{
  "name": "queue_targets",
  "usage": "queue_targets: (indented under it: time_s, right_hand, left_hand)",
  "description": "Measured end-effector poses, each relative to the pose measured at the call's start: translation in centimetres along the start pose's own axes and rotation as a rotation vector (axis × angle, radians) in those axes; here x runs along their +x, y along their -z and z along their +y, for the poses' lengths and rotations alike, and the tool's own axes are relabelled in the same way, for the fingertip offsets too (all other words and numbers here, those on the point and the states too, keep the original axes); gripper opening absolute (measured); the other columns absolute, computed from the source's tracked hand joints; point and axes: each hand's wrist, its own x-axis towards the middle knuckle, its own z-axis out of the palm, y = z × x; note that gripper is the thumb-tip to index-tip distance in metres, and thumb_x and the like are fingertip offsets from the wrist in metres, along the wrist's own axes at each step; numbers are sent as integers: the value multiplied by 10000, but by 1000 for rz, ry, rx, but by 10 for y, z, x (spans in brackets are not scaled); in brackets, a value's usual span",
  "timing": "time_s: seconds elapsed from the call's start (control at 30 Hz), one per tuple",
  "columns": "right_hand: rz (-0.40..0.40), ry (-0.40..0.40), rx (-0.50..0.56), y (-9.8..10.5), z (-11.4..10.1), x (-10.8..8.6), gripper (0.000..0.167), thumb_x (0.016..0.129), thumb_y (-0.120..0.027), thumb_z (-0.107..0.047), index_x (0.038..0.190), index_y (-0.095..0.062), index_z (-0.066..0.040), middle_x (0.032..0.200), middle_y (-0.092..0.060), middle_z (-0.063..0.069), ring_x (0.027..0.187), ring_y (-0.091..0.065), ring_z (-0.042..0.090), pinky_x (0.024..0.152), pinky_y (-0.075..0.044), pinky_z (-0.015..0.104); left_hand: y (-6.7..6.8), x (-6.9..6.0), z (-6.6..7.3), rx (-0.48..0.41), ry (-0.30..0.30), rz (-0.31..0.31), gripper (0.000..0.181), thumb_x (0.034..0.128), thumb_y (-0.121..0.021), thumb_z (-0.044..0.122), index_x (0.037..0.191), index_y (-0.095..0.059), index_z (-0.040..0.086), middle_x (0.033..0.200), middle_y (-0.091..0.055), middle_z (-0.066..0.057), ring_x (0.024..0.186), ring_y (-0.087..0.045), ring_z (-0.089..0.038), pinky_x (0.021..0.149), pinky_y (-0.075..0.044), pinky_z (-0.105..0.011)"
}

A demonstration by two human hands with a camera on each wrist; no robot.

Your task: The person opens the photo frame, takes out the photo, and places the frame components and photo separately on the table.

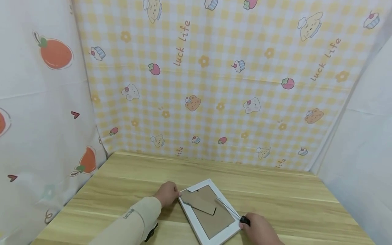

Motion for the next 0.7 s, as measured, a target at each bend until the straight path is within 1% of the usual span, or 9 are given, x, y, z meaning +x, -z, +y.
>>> queue_targets:
  time_s: [0.2,0.4,0.5,0.7]
  right_hand:
    - [19,33,9,1,-2,2,184,847,-712,-133,742,-579,-62,634,-479,-15,580,-423,144,540,-363,274]
    - [7,30,30,3,-4,6,166,852,-702,-109,759,-587,-36,658,-507,2,603,-445,155,553,-391,295]
    - [19,38,22,3,-4,8,167,852,-702,-111,758,-585,-37,660,-505,2,610,-444,157,562,-395,304]
    - [67,69,0,3,-2,12,232,830,-713,-98,691,-530,-66,611,-453,-5,568,-411,150,532,-363,295]
  left_hand:
    - [0,1,-3,0,-6,8,258,864,-697,96,678,-528,37,635,-486,-9,604,-442,-140,566,-395,-267]
    - [3,-3,-3,-7,-11,14,275,845,-713,80,656,-518,38,623,-481,-6,586,-431,-136,553,-384,-259]
    - [4,-6,-1,-4,-11,13,277,841,-717,79,650,-521,38,622,-486,-5,588,-433,-136,559,-388,-261]
    - [4,-10,-1,27,-13,20,299,837,-725,93,638,-507,42,610,-463,-4,589,-429,-140,567,-388,-268]
